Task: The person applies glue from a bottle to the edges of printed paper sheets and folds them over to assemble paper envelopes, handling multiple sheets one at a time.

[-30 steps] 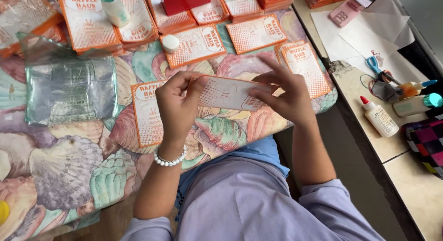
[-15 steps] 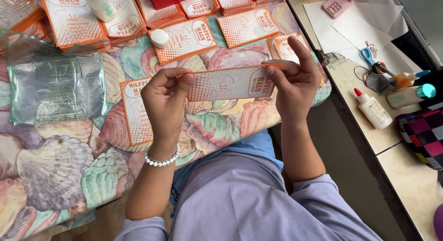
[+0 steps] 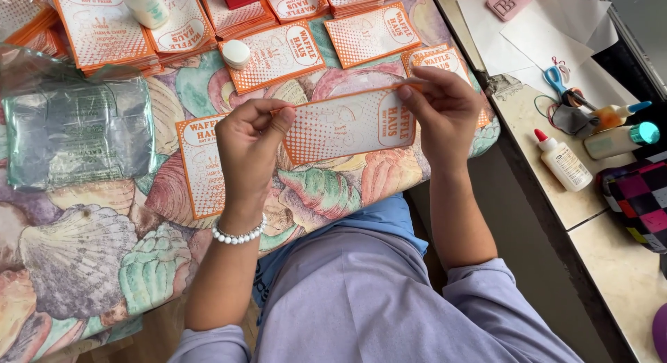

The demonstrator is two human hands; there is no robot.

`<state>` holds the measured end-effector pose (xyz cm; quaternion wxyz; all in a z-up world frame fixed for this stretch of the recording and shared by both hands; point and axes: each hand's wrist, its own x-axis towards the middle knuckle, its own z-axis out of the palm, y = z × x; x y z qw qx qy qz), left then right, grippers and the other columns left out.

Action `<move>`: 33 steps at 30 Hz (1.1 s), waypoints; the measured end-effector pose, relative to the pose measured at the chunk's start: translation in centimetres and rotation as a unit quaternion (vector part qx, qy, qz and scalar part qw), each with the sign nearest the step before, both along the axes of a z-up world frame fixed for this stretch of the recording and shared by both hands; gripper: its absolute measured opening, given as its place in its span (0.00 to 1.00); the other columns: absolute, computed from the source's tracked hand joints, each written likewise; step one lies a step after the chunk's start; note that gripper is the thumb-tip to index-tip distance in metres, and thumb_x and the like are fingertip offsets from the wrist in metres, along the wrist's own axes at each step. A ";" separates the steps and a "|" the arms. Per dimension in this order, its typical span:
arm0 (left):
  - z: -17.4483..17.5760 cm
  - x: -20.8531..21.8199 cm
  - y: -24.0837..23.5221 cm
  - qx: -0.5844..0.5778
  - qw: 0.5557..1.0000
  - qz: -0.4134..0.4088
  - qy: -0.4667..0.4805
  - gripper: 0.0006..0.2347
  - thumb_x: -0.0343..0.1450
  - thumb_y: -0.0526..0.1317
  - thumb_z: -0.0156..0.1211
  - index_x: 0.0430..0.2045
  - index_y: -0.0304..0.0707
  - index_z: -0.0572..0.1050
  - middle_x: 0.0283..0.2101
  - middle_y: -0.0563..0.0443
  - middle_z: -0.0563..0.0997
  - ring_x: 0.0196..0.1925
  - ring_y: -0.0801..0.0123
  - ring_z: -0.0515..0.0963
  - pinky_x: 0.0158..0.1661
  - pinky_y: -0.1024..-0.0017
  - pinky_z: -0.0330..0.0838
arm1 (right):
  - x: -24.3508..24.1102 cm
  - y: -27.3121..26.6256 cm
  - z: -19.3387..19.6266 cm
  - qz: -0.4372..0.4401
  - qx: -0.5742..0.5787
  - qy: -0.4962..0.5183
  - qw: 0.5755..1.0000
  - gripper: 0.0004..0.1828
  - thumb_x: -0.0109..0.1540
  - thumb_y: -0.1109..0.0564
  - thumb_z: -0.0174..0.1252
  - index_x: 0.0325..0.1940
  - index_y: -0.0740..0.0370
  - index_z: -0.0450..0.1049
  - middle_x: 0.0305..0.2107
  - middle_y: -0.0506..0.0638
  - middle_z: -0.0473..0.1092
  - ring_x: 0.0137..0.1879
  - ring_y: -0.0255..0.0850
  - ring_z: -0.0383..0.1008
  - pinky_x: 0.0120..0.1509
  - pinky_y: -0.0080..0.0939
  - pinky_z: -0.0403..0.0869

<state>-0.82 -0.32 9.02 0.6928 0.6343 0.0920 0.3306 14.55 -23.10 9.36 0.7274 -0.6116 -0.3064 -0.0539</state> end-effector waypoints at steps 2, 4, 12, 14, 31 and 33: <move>-0.3 0.1 0.9 0.070 0.997 0.004 0.033 0.06 0.73 0.33 0.67 0.40 0.30 0.79 0.33 0.43 0.85 0.37 0.74 0.81 0.43 0.75 0.77 | 0.9 1.3 -0.7 0.001 -0.041 0.018 0.999 0.16 0.61 0.69 0.72 0.51 0.68 0.78 0.30 0.58 0.77 0.33 0.33 0.76 0.41 0.30 0.76; -0.5 0.1 1.2 0.137 0.988 0.008 0.065 0.08 0.72 0.32 0.67 0.43 0.30 0.78 0.37 0.40 0.86 0.39 0.69 0.84 0.45 0.70 0.78 | 2.3 2.3 -2.5 0.003 -0.082 0.034 0.996 0.13 0.61 0.67 0.73 0.48 0.65 0.81 0.28 0.53 0.77 0.31 0.29 0.73 0.40 0.27 0.75; -6.1 -1.5 0.2 0.605 0.727 -0.161 0.284 0.27 0.80 0.53 0.40 0.68 0.27 0.61 0.73 0.29 0.61 0.76 0.44 0.58 0.71 0.41 0.38 | 4.6 2.5 -8.3 -0.036 -0.407 -0.366 0.836 0.19 0.62 0.58 0.68 0.58 0.56 0.80 0.54 0.61 0.74 0.62 0.64 0.71 0.63 0.60 0.71; -5.7 -1.6 0.3 0.610 0.717 -0.168 0.293 0.29 0.80 0.54 0.37 0.69 0.27 0.60 0.74 0.31 0.59 0.77 0.46 0.56 0.72 0.42 0.35 | 2.4 3.9 -8.0 -0.002 -0.418 -0.385 0.823 0.19 0.65 0.51 0.64 0.60 0.55 0.80 0.59 0.64 0.70 0.66 0.69 0.66 0.67 0.63 0.67; -5.6 -1.7 0.1 0.630 0.680 -0.177 0.331 0.35 0.79 0.63 0.23 0.71 0.34 0.57 0.77 0.37 0.53 0.79 0.54 0.49 0.70 0.40 0.18 | 4.4 -1.2 -7.0 -0.001 -0.609 -0.272 0.745 0.29 0.74 0.31 0.35 0.71 0.36 0.71 0.77 0.60 0.50 0.81 0.64 0.44 0.80 0.64 0.47; -5.4 -1.8 0.1 0.627 0.679 -0.183 0.335 0.34 0.79 0.63 0.24 0.71 0.34 0.57 0.77 0.37 0.53 0.79 0.55 0.48 0.71 0.41 0.18 | 4.9 -1.9 -7.9 -0.028 -0.609 -0.306 0.731 0.28 0.74 0.31 0.38 0.72 0.35 0.71 0.76 0.61 0.53 0.80 0.63 0.46 0.80 0.62 0.49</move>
